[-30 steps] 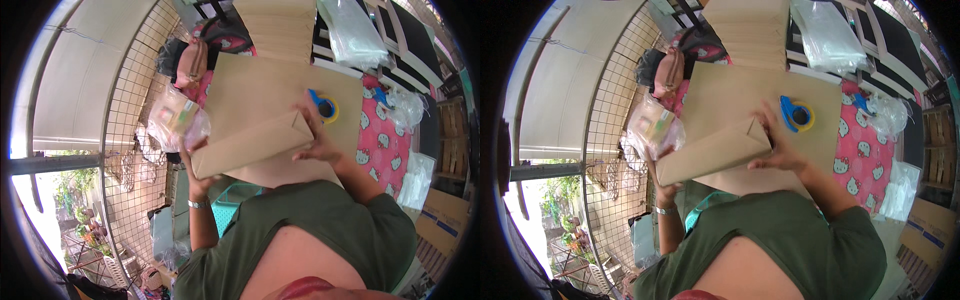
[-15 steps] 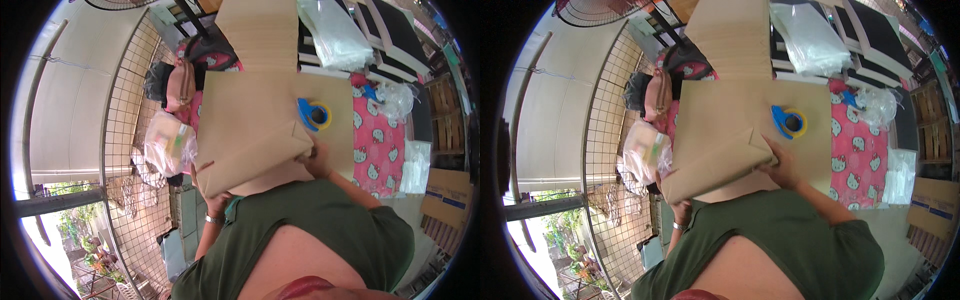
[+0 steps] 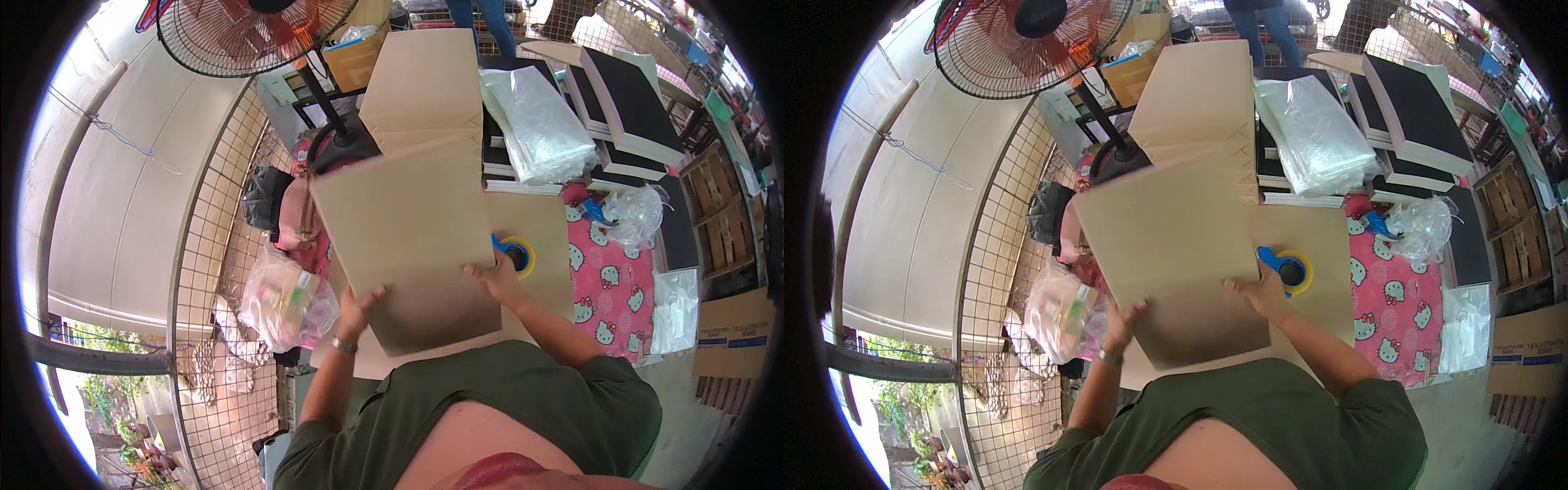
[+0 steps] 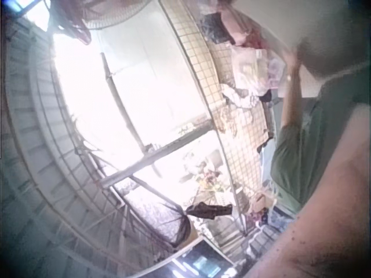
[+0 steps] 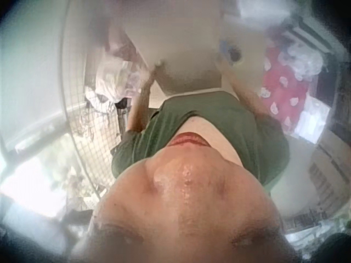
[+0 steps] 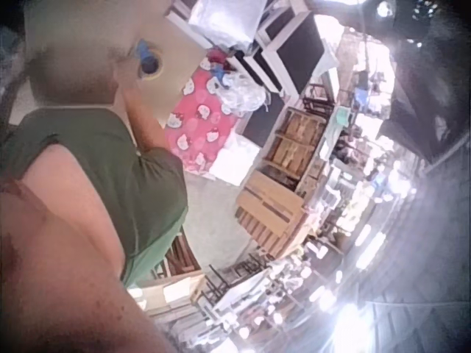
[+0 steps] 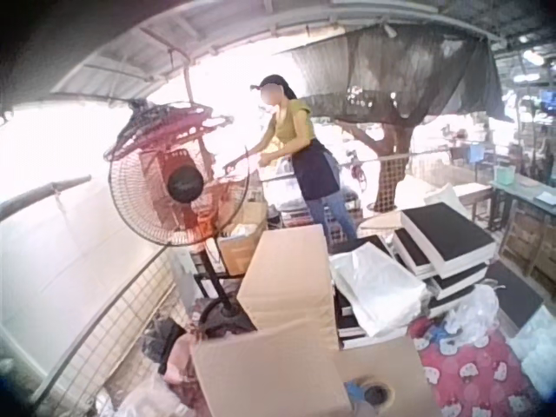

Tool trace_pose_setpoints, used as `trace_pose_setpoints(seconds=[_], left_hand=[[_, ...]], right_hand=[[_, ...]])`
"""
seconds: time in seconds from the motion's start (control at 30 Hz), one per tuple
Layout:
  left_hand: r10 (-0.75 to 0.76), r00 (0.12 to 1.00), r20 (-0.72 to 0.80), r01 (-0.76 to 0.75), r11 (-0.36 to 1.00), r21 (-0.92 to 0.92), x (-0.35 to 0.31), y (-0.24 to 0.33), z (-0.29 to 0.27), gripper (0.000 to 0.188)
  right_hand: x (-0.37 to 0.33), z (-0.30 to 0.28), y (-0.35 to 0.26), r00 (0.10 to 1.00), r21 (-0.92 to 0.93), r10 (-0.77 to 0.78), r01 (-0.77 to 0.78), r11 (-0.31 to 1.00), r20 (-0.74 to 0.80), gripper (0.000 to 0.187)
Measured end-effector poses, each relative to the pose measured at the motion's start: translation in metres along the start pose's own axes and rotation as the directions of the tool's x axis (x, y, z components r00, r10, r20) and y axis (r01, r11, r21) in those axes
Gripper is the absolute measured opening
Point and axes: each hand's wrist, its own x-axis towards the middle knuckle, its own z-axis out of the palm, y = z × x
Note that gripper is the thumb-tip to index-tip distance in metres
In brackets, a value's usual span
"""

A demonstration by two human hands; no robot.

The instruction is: The person wraps several square items in brown paper using tape, then places them into plastic bags.

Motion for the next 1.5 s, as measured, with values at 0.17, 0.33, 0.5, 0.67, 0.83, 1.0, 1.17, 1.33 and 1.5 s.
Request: trace_pose_setpoints(seconds=[0.17,0.33,0.5,0.67,0.83,1.0,1.17,1.33,1.5], left_hand=[[0.169,0.971,0.168,-0.182,0.981,0.066,0.118,0.12,0.027,0.035],[-0.031,0.95,0.312,0.059,0.995,-0.08,0.224,0.24,0.07,0.039],[0.159,0.893,0.42,-0.122,0.986,-0.112,0.296,0.223,0.077,0.033],[0.229,0.972,0.05,-0.233,0.968,0.093,0.312,0.176,0.072,0.037],[0.34,0.926,-0.163,-0.351,0.935,-0.044,0.351,0.168,0.058,0.036],[0.401,0.876,-0.266,-0.416,0.909,0.001,0.327,0.157,0.081,0.035],[0.473,0.834,-0.285,-0.485,0.874,0.032,0.319,0.153,0.076,0.036],[0.469,0.859,-0.205,-0.488,0.871,-0.053,0.323,0.152,0.073,0.042],[0.275,0.959,-0.069,-0.279,0.872,-0.402,0.316,0.163,0.097,0.04]], right_hand=[[0.062,-0.017,-0.114,0.961,0.392,-0.011,0.124,0.912,-0.277,0.053],[0.165,-0.069,-0.201,0.978,0.383,-0.064,0.138,0.913,-0.198,0.059],[0.255,-0.098,-0.175,1.0,0.426,-0.024,0.014,0.905,0.019,0.064],[0.255,-0.059,-0.153,0.975,0.373,-0.161,0.208,0.904,-0.152,0.068],[0.297,-0.045,-0.157,0.978,0.252,-0.149,0.183,0.95,-0.147,0.07],[0.289,-0.051,-0.141,0.961,0.161,-0.171,0.208,0.965,-0.217,0.071],[0.274,-0.039,-0.137,0.943,0.248,-0.229,0.288,0.925,-0.241,0.068],[0.264,-0.035,-0.152,0.96,0.25,-0.133,0.196,0.948,-0.246,0.064],[0.283,-0.045,-0.119,0.776,-0.227,-0.376,0.301,0.926,-0.507,0.056]])
